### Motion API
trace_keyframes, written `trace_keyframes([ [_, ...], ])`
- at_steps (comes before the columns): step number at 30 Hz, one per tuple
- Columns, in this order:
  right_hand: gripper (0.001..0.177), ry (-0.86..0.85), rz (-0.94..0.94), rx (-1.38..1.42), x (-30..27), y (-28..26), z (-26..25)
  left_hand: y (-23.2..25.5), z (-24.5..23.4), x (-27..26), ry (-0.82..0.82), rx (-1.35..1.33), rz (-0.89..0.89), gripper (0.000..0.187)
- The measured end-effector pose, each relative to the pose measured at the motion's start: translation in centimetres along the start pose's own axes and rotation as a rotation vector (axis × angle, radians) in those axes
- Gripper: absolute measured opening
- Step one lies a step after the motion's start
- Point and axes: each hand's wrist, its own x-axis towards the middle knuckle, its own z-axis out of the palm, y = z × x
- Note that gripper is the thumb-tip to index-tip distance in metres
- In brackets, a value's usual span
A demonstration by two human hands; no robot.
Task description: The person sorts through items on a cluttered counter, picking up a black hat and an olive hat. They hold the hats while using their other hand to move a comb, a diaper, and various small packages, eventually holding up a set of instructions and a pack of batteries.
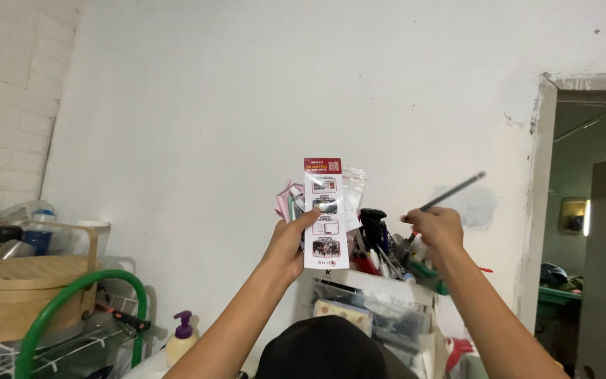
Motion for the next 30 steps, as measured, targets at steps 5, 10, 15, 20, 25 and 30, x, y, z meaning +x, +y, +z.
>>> trace_keyframes([
  [5, 0.017, -0.071, -0.094, -0.179, 6.0, 3.0, 1.8, -1.2, -1.2, 1.4, 0.038, 0.047, -0.052, 0.039],
  [10, 0.016, -0.243, -0.034, -0.37, 7.9, 4.3, 4.2, -2.5, -2.5, 2.5, 0.015, 0.04, -0.08, 0.038],
  [15, 0.015, -0.359, 0.082, -0.011, 10.5, 5.8, 5.5, -3.7, -3.7, 3.4, 0.028, 0.068, -0.122, 0.036],
  [20, 0.018, -0.16, -0.229, -0.347, 9.7, 4.9, 5.9, -4.0, -3.8, 3.5, 0.018, 0.088, -0.126, 0.037],
  [25, 0.05, -0.127, -0.458, -0.614, 6.3, 2.7, 6.0, -4.0, -3.7, 3.2, 0.013, 0.103, -0.128, 0.038],
  [30, 0.028, -0.219, -0.457, -0.656, 5.1, 1.7, 5.6, -3.3, -3.8, 2.3, 0.01, 0.12, -0.132, 0.038],
])
